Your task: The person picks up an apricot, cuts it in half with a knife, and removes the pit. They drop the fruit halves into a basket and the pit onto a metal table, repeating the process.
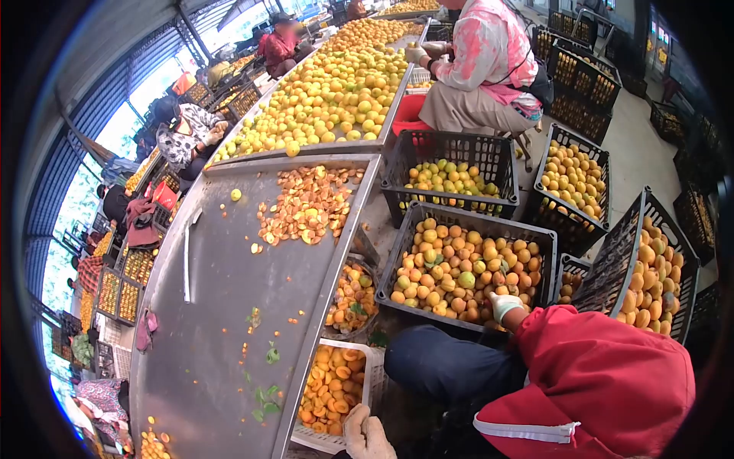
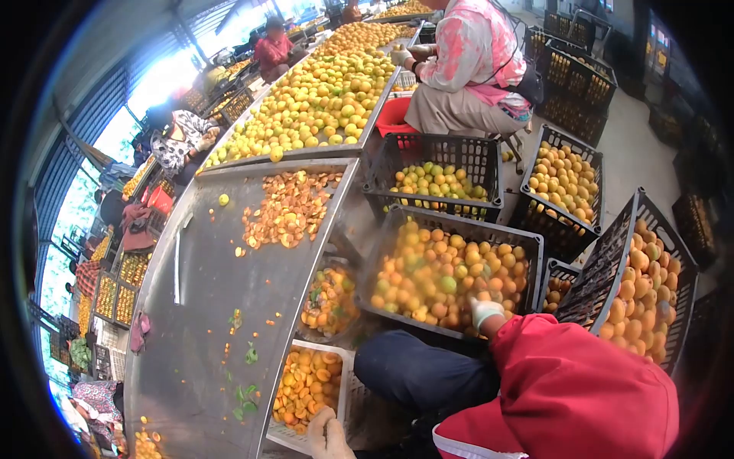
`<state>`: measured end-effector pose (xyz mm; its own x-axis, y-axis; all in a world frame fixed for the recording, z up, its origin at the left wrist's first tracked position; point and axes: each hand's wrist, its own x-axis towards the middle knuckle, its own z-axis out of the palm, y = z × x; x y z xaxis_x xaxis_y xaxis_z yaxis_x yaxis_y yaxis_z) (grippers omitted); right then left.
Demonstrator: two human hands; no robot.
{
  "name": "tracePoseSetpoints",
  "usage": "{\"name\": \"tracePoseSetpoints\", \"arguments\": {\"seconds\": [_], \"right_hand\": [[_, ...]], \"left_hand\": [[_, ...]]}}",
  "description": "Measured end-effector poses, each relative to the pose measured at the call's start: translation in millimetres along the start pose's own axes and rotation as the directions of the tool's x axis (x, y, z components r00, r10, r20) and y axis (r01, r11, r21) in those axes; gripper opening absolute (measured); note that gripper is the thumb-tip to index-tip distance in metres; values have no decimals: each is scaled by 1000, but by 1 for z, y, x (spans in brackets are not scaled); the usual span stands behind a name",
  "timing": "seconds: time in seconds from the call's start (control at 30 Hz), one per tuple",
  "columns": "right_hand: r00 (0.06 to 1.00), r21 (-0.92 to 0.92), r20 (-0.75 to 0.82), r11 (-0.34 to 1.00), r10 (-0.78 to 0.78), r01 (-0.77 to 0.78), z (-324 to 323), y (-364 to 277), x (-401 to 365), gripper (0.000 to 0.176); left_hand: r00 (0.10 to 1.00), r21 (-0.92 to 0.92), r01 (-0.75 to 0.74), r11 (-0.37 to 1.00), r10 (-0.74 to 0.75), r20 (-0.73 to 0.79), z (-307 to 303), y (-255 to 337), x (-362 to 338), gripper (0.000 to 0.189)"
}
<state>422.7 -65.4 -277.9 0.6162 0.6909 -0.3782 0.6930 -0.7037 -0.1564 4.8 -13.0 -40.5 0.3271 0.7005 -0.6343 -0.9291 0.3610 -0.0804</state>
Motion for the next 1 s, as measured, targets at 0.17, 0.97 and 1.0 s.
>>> {"name": "tracePoseSetpoints", "arguments": {"seconds": [0.17,0.97,1.0], "right_hand": [[998,40,-26,998,49,-48,3,12,-2,35],[487,860,-117,157,-865,486,-162,-197,-201,29],[463,823,-117,175,-878,540,-167,-196,-204,26]], "left_hand": [[990,-159,133,978,-126,57,-32,24,15,58],[916,881,-393,263,31,400,9,-39,-37,44],[912,881,-406,243,43,408,8,-37,-41,48]]}}
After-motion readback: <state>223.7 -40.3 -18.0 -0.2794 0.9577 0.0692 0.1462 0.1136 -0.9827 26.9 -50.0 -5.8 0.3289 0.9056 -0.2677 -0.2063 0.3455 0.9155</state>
